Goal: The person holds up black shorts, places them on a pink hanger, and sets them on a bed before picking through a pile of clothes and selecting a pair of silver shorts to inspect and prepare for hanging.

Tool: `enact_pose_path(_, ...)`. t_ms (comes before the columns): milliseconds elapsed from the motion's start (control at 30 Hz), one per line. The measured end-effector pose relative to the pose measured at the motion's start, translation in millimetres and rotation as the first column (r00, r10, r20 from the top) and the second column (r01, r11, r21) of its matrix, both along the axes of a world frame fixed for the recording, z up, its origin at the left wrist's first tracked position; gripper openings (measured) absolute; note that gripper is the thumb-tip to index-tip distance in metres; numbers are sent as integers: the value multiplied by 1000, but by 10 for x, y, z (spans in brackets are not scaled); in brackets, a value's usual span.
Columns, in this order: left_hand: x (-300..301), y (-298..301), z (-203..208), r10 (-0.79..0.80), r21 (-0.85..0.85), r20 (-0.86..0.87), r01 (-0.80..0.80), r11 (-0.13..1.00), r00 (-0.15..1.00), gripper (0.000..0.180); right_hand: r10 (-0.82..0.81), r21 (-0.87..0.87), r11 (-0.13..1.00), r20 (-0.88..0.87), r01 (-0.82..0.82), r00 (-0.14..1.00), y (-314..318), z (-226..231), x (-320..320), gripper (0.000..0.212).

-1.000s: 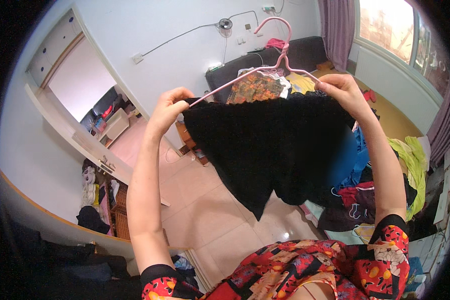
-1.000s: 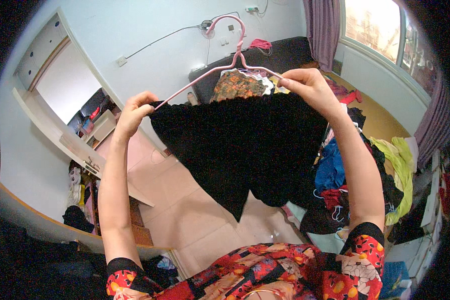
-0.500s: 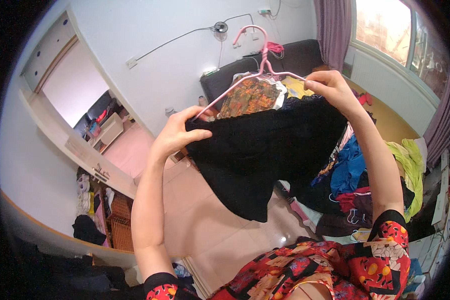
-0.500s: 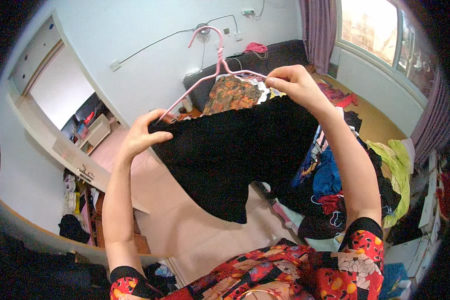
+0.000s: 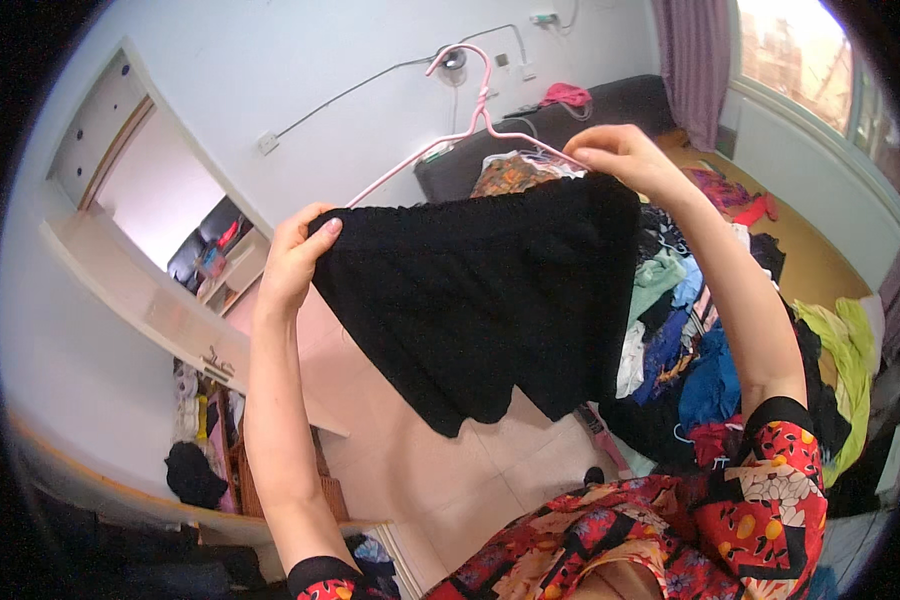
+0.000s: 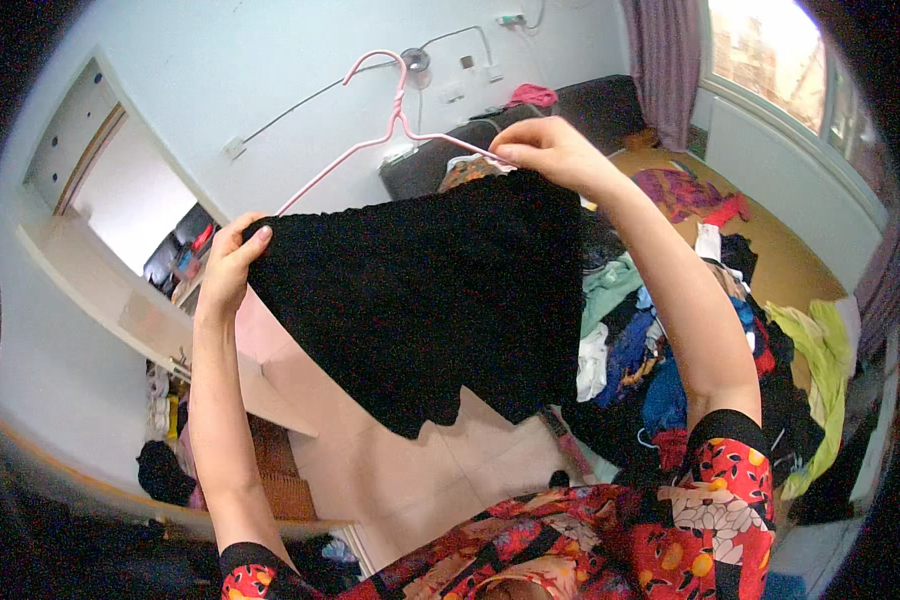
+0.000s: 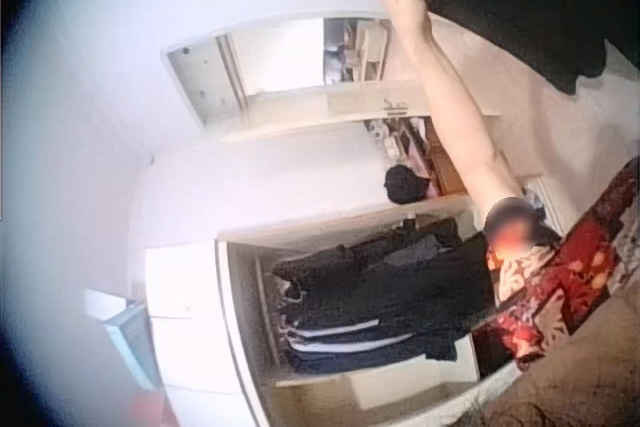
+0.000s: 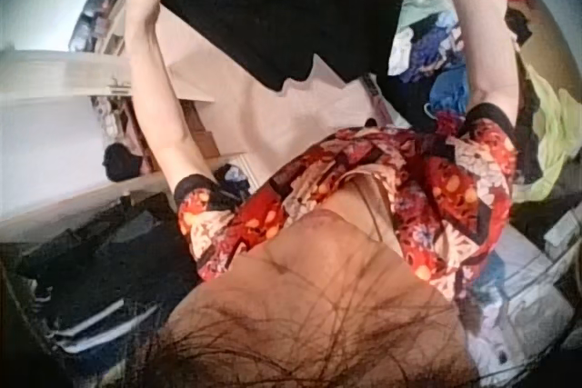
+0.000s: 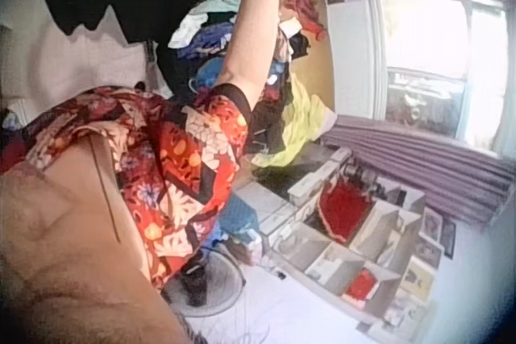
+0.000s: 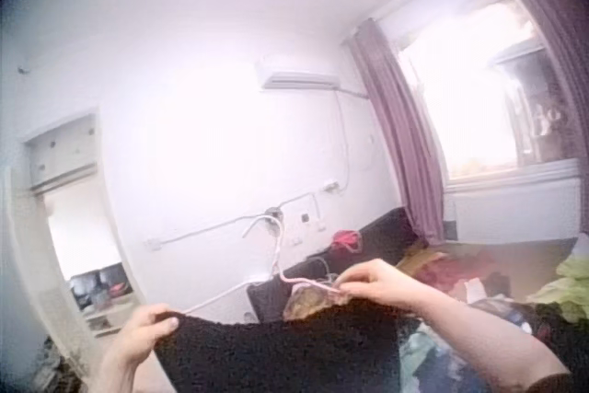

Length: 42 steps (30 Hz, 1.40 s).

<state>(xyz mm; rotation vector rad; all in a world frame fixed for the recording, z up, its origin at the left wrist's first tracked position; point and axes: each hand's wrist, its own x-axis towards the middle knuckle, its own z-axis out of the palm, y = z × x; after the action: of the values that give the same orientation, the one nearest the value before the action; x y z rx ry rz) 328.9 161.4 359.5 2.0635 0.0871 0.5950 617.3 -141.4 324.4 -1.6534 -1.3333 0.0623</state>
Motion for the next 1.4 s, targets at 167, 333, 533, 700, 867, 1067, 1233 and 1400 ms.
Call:
enact_pose_path(167,137,291,-93,201,-27,-3,-202,979,979,20,-170,77,983,35,167,985,85,-16,400,30)
enact_pose_path(333,76,635,-121,299,-95,-13,-299,950,954,21,-7,-31,999,-44,6,999,402,-315,527,25)
enact_pose_path(533,47,1100,-229,372,-119,60,-363,924,926,20,133,-136,979,-155,-155,979,1053,-565,446,21)
enact_pose_path(700,-29,1594,-400,277,-250,110,-243,937,955,19,258,-153,948,-144,-279,955,1829,-629,3,20)
enact_pose_path(867,-74,1693,-613,383,-239,172,-339,910,908,23,312,-95,917,-436,-388,844,2640,-630,-731,43)
enact_pose_path(1067,216,698,-1116,352,369,441,-525,767,825,16,232,-6,964,-461,-265,857,3165,-710,-1449,63)
enact_pose_path(1233,260,444,-1326,307,256,308,-389,885,901,33,232,86,972,-505,-219,831,3068,-761,-1325,28)
enact_pose_path(1400,204,925,-1151,107,234,369,-204,950,923,42,215,-47,963,-451,-264,866,2639,-416,-906,30)
